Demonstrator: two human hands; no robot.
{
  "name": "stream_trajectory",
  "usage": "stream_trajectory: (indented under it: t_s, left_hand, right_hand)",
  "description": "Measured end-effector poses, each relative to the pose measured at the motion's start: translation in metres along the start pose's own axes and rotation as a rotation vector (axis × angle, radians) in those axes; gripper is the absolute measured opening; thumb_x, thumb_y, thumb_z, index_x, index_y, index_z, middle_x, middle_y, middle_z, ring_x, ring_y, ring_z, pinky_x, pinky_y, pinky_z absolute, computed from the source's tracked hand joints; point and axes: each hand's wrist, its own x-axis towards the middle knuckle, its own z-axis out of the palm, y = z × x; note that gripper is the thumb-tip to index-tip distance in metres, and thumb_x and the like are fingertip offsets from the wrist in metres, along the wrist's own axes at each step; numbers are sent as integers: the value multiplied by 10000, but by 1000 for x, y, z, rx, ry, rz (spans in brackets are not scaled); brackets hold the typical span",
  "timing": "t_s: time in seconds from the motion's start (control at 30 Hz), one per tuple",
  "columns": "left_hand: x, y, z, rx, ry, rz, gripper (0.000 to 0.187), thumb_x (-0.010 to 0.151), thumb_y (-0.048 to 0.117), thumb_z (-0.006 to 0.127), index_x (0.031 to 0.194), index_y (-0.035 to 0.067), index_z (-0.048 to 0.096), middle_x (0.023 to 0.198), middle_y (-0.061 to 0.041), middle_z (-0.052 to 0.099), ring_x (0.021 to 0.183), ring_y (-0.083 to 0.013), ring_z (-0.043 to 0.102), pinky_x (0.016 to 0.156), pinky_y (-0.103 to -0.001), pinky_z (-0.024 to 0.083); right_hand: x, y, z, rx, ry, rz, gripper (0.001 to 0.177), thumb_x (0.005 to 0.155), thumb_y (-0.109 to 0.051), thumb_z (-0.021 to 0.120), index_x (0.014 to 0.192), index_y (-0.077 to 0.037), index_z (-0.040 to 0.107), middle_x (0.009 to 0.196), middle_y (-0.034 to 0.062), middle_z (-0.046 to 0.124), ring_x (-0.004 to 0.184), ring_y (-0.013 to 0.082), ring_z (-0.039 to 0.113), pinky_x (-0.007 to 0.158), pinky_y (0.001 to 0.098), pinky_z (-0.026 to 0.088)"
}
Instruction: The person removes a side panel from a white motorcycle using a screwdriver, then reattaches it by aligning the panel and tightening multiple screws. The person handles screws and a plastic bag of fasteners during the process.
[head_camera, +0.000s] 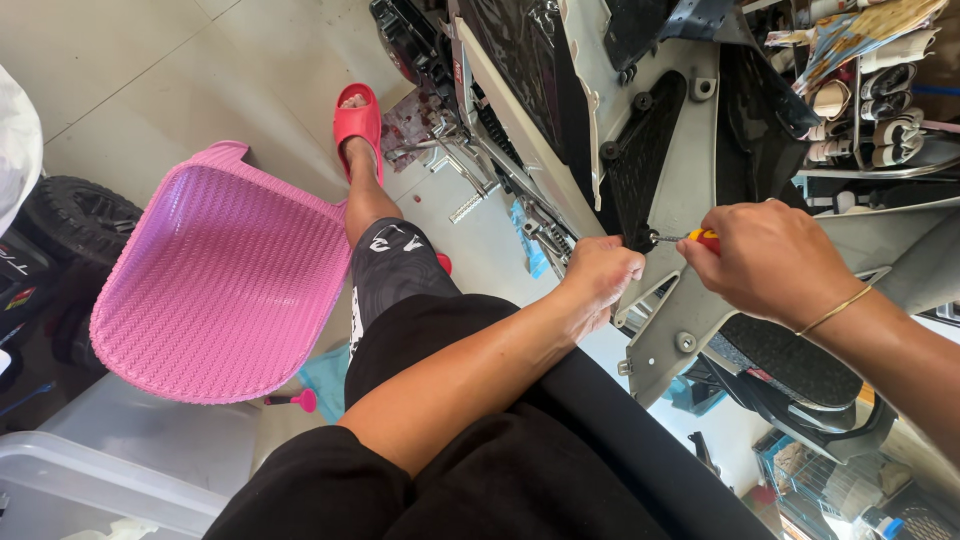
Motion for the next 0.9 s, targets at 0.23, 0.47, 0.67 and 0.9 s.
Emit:
stream_trajectory:
  t_s: [0.23, 0.47, 0.67, 0.9]
  left_hand:
    - [8, -7, -4, 78, -35, 69, 163, 763, 92, 686, 767, 17, 542, 680, 8, 451, 631, -105, 437, 601, -282, 403]
    - [-2, 12, -9, 433, 89, 219, 311, 894, 370, 710, 889, 64, 657, 613, -50, 578, 532, -146, 535, 505, -331, 437]
    - [-14, 26, -4, 626, 205, 450, 270, 813, 268, 771, 881, 20, 691, 760, -42, 703, 671, -148, 681, 612, -304, 540]
    - [-12, 28, 7, 733, 310, 377, 261, 817, 242, 775, 828, 12, 652, 681, -72, 671, 522, -163, 648, 496, -316, 519]
  right_hand:
    - [-1, -4, -4, -12, -40, 61, 394, 900, -438, 683, 851, -63, 794, 766, 195, 732, 793, 396, 719, 779, 488, 578]
    - [-16, -18, -22, -195, 102, -57, 343, 864, -440, 714, 822, -101, 744, 800, 103, 708, 765, 327, 720, 702, 437, 591]
    - [-37, -19, -15, -76, 254, -13, 242, 867, -367, 763, 895, -127, 760, 808, 80, 685, 788, 305, 706, 680, 431, 568]
    - [-38, 1, 22, 694, 501, 8, 315, 882, -284, 825, 1030, -28, 716, 958, 105, 729, 815, 225, 708, 729, 336, 550]
